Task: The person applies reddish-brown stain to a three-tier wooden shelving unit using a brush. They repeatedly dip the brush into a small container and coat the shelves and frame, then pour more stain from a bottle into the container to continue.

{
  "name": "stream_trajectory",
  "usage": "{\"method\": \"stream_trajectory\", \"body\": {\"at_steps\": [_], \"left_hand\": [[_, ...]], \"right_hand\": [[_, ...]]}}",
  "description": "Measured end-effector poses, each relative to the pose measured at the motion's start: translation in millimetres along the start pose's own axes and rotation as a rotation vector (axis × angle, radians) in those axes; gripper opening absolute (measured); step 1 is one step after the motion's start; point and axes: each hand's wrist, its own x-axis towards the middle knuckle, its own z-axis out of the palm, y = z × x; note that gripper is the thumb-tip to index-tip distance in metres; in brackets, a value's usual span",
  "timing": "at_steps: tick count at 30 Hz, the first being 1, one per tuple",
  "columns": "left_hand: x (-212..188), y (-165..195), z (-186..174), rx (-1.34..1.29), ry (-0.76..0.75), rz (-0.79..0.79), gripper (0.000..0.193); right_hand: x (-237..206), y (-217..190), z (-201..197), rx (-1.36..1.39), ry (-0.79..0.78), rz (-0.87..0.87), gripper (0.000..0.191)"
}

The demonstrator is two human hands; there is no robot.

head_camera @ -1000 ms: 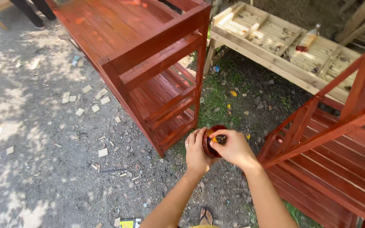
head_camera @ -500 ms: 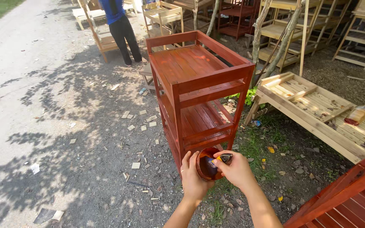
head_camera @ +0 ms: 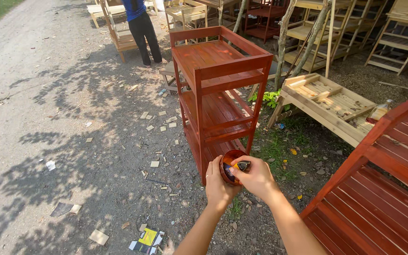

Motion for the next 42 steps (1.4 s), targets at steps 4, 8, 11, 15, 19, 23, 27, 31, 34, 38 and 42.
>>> {"method": "stream_trajectory", "body": {"at_steps": [4,8,11,15,19,23,27,31,34,38,42], "left_hand": [[-21.2,16.8,-10.0,-0.023,0.019,0.067,0.100],[-34.8,27.8,-5.1,0.039,-0.078,0.045,0.109],[-43.9,29.5,9.8,0.073,-0.168,-0.001,0.117],[-55.5,28.9,44.2,-0.016,-0.224,0.012,0.102],[-57.9,26.8,90.3,0.005,-0.315,0.028,0.107],[-56.3,33.0,141.0,-0.055,-0.335,0.033,0.106],[-46.6,48.9,179.2,-0.013,-0.376,0.020,0.108],[-24.8,71.7,211.6,-0.037,-0.344,-0.052,0.101],[-8.2,82.8,230.9,-0.019,-0.297,0.001,0.103],[9.8,87.8,248.8,0.008,-0.235,0.058,0.099],[35.8,80.3,253.0,0.030,-0.246,0.029,0.100]], "right_hand": [[-22.9,-12.5,-7.3,0.018,0.025,0.133,0.021],[-28.2,-17.8,-23.5,-0.222,0.102,-0.130,0.021],[-31.3,-18.2,-42.5,-0.281,-0.062,0.132,0.025],[-31.8,-10.6,-74.1,-0.426,-0.085,0.245,0.031],[-29.6,15.9,-116.9,-0.477,-0.052,0.217,0.030],[-22.0,53.4,-152.7,-0.409,-0.025,0.302,0.029],[-11.3,81.5,-183.9,-0.284,0.012,0.249,0.029],[4.9,94.0,-211.1,-0.399,-0.017,0.245,0.031],[21.9,97.6,-231.4,-0.514,0.004,0.168,0.031],[47.2,100.1,-252.4,-0.573,-0.012,0.212,0.031],[75.6,102.5,-250.8,-0.581,-0.075,0.182,0.032]]}}
